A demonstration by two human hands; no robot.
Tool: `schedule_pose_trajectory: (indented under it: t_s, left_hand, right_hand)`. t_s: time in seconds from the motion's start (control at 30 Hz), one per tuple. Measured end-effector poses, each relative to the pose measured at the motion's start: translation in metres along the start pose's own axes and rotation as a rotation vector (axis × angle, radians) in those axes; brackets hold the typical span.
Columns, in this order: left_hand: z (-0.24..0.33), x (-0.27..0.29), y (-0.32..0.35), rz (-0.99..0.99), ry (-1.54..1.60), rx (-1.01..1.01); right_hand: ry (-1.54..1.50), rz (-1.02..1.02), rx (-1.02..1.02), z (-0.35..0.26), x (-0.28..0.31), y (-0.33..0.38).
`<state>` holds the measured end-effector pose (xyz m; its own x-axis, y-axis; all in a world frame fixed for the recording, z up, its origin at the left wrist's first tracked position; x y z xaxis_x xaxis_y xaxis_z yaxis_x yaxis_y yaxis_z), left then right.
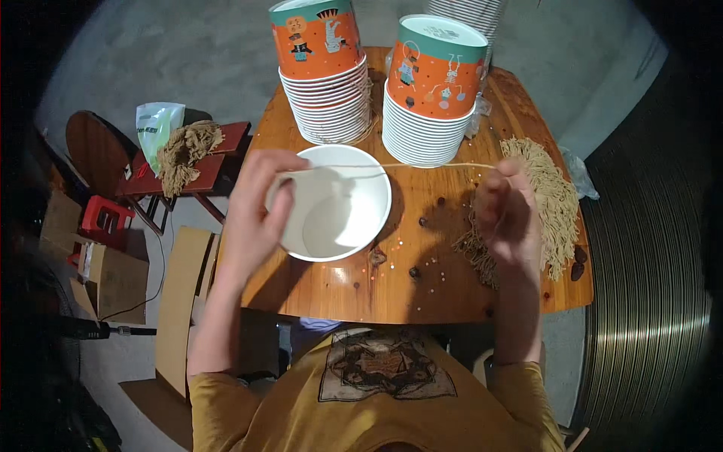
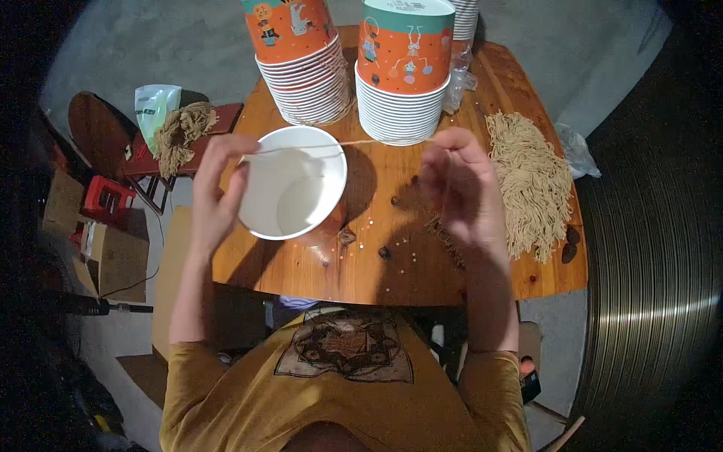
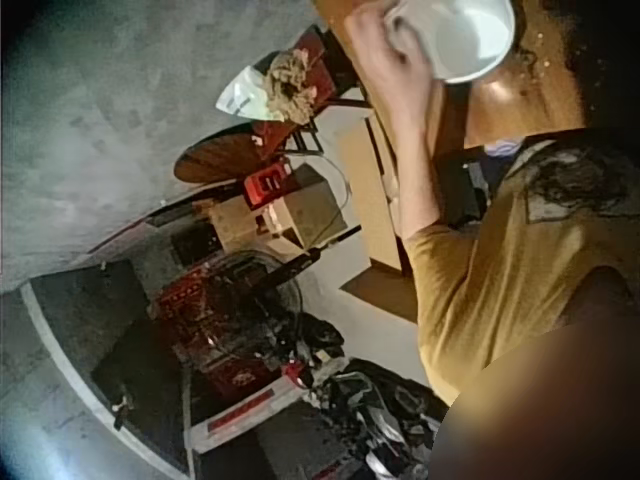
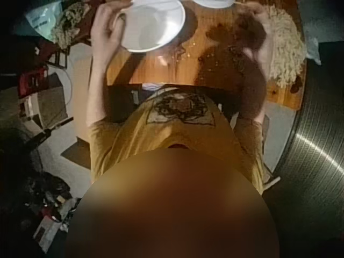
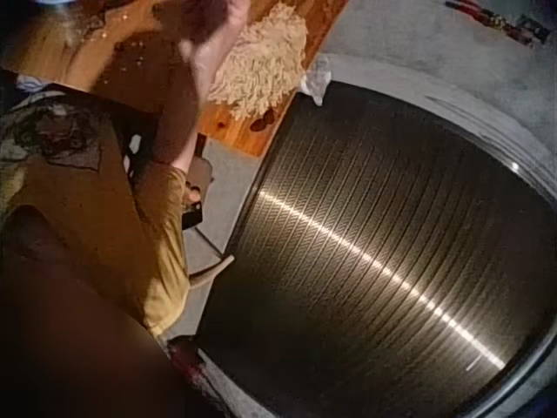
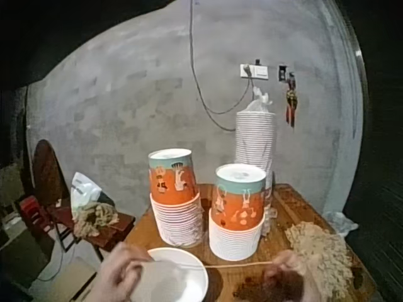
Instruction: Preparing and packaging fibrous filler material into festive paper cups.
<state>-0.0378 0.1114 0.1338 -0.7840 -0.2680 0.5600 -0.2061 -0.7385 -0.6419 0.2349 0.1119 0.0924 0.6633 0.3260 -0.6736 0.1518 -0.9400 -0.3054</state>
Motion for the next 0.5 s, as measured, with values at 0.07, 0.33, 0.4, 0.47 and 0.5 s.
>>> schedule_pose_trajectory:
  t_s: [0.07,0.33,0.4,0.47,0.5]
  left_hand:
    - [0.025,-0.026,0.006,-0.077,0.227,0.079]
    - [0.063,-0.128,0.046,-0.489,1.212,0.706]
    - [0.064,-0.134,0.048,-0.526,1.143,0.709]
    - [0.057,-0.139,0.063,-0.654,1.063,0.734]
    - [0.056,-0.134,0.065,-0.656,1.062,0.735]
  right_hand:
    - [0.275,0.110,-0.016,0.007,-0.001,0.002]
    - [1.271,-0.066,0.520,0.009,-0.057,0.006]
    - [1.278,-0.128,0.589,0.008,-0.063,0.009]
    - [1.085,-0.020,0.427,0.011,-0.043,0.004]
    - [1.084,-0.018,0.426,0.011,-0.037,0.003]
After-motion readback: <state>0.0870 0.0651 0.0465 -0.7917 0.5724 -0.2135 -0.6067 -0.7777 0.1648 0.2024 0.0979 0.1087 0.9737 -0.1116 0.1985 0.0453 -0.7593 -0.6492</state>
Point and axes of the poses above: each hand's wrist, its own y-axis away from the middle knuckle, its own x-axis out of the back of the hand, z = x × y, the point moved 9 cm from there along -y, towards the middle knuckle, and after that the axes turned 4 degrees about z, right-handed, at the moved point
